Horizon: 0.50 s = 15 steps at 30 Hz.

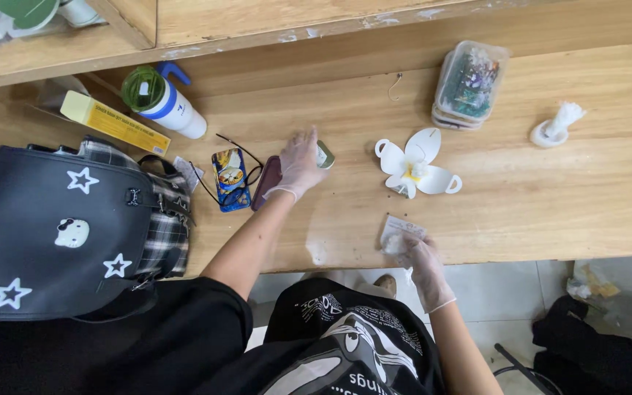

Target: Packaging small items into decorative paper boxes while wearing protective gloves.

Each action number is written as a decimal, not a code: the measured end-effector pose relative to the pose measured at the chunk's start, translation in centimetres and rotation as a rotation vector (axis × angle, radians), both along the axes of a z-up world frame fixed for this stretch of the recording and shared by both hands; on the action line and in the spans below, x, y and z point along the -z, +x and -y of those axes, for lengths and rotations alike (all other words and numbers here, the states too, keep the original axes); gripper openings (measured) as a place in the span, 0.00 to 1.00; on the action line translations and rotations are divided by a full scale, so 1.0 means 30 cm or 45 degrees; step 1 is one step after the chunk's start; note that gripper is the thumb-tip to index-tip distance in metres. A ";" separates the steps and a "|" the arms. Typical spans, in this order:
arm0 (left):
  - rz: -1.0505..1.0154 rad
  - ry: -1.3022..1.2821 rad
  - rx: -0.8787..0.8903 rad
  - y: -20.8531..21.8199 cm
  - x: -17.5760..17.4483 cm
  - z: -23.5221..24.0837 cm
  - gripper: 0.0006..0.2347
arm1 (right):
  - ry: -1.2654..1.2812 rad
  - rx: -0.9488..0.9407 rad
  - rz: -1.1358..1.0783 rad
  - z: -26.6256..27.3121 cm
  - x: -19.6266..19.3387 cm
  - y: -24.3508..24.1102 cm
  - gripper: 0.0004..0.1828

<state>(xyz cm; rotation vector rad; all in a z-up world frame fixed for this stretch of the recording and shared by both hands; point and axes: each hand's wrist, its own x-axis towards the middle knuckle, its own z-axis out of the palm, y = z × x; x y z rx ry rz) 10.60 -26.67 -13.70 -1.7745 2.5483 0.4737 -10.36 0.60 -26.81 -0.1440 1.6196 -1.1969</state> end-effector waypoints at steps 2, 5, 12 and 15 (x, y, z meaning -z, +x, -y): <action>-0.027 0.035 0.061 0.026 0.158 0.064 0.41 | -0.025 0.007 -0.015 0.008 0.076 -0.025 0.24; -0.276 0.183 -0.012 0.046 0.240 0.105 0.34 | -0.037 0.016 -0.118 0.032 0.020 -0.039 0.30; -1.773 1.552 -0.708 0.083 0.044 -0.067 0.30 | -0.364 -0.273 -1.405 0.094 -0.373 0.088 0.32; -1.861 1.587 -0.715 0.021 -0.123 -0.225 0.28 | -0.575 -0.387 -1.371 0.197 -0.689 0.197 0.24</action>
